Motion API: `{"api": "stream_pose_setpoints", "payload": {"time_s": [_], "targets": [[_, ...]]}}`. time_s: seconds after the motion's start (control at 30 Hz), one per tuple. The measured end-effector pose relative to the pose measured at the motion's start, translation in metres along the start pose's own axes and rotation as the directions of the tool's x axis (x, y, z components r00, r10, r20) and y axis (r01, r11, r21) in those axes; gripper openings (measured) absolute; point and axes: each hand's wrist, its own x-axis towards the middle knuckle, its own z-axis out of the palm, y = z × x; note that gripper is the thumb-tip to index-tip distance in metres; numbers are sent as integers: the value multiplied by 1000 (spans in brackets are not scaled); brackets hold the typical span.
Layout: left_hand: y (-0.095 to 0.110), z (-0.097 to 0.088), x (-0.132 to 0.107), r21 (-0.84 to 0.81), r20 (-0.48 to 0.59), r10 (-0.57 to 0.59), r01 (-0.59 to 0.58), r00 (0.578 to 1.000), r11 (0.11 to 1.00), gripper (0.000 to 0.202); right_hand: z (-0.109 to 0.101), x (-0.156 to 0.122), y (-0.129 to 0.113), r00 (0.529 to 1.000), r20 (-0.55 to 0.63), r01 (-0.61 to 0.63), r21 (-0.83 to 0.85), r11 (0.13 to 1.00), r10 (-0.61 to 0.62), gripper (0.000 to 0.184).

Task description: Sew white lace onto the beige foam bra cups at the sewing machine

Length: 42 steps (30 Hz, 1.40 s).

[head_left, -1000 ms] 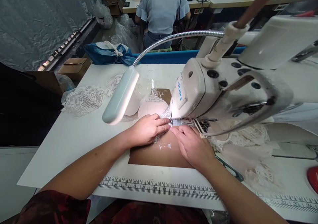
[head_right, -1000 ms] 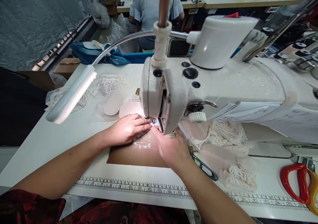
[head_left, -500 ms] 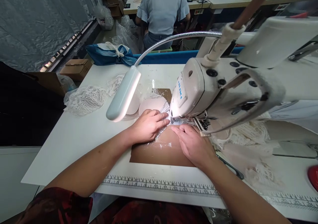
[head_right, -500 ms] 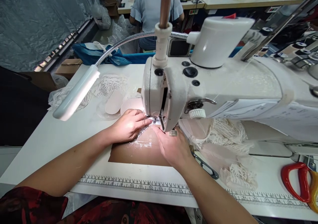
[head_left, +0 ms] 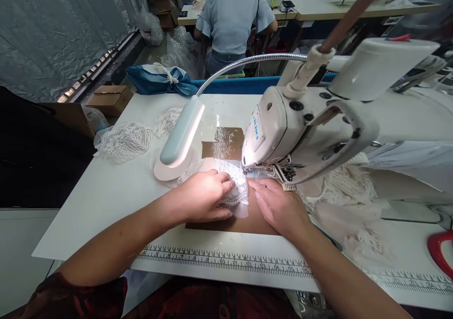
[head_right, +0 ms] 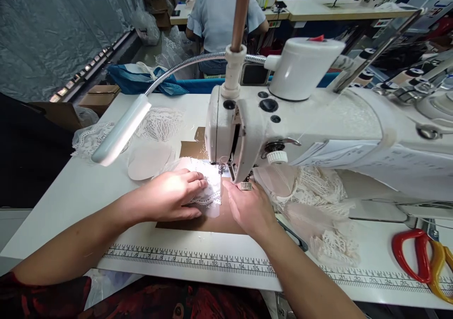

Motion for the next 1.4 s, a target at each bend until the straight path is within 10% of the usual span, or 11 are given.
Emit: {"api": "stream_pose_setpoints", "payload": {"time_s": [0.37,0.67,1.4], "targets": [[0,31,15,-149,-119,39,-56,992,987,28,-3,0,-1,999,37,-11,139,990,5,35],[-6,25,13,-307,-159,44,-92,986,947,21,2,-1,-7,970,-69,243,181,953,-234,17],[-7,48,26,82,-277,123,-104,953,991,37,5,-4,-7,972,-131,215,160,963,-195,20]]}}
